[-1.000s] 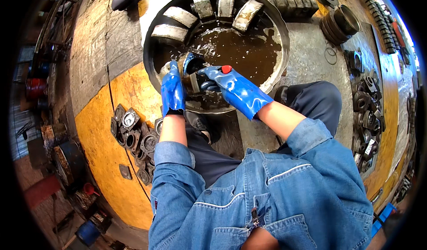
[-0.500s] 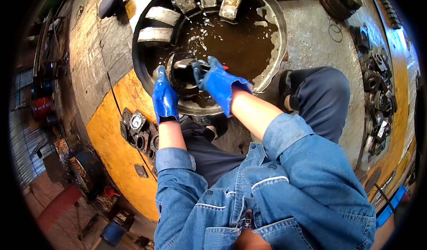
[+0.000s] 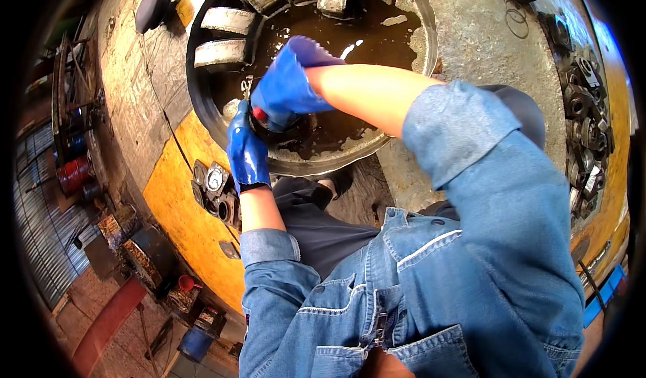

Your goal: The person cleans industrial metal parts by submerging them in a liquid bath and using a brush. They scrub the inner and outer surfaces of the parts one at a time while wearing blue protective gloves.

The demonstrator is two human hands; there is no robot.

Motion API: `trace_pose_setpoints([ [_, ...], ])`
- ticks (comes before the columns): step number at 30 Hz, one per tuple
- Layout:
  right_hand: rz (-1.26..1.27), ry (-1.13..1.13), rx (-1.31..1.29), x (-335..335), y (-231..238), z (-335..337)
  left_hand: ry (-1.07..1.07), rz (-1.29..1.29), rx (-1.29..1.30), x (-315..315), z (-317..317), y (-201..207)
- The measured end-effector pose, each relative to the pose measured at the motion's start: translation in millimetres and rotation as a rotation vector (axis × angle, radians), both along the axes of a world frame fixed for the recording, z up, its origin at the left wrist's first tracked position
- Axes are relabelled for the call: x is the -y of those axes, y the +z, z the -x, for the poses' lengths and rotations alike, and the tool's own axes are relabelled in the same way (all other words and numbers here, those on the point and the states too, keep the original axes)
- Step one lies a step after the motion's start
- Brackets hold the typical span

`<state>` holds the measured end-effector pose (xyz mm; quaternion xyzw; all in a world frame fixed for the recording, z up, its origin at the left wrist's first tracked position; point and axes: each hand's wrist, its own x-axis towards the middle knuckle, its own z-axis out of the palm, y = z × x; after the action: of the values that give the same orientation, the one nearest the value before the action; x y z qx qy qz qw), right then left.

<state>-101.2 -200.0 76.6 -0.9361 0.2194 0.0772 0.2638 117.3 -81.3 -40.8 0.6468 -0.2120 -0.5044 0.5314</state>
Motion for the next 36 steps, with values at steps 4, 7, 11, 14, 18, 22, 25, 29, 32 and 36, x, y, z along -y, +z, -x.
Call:
trace_pose_setpoints([
  [4, 0.740, 0.393, -0.030, -39.0, -50.3, -4.8, 0.019, -0.043, -0.130, 2.1, 31.3, 34.7],
  [7, 0.554, 0.497, 0.241, -43.2, -103.8, -22.3, -0.047, -0.079, 0.083, 0.3, 33.1, 41.0],
  [11, 0.151, 0.308, 0.617, -30.1, -144.1, -27.7, -0.038, -0.125, 0.044, 6.7, 33.0, 40.7],
  [14, -0.013, 0.172, 0.560, -23.7, -129.1, -28.5, -0.022, -0.114, 0.049, 5.7, 33.7, 40.0],
  [18, 0.080, 0.050, 0.129, -33.1, -95.0, -37.3, -0.060, -0.088, 0.000, 5.5, 33.2, 34.7],
  [22, 0.045, -0.078, -0.212, -43.0, -79.8, -53.9, 0.000, -0.155, 0.041, 8.0, 33.2, 35.7],
  [25, -0.249, -0.408, -0.200, -37.0, -83.3, -52.9, 0.046, -0.181, -0.007, 12.3, 33.8, 34.5],
  [29, -0.768, -0.698, 0.438, -39.7, -111.3, -22.5, 0.000, -0.250, 0.045, 13.1, 24.5, 31.1],
  [32, -1.070, -0.830, 0.382, -48.6, -73.3, 2.3, -0.246, -0.009, 0.462, -5.6, -4.2, 4.3],
  [36, -0.953, -1.135, 0.663, -79.3, -114.5, -7.9, -0.043, -0.168, -0.095, 11.6, 9.8, 14.8],
])
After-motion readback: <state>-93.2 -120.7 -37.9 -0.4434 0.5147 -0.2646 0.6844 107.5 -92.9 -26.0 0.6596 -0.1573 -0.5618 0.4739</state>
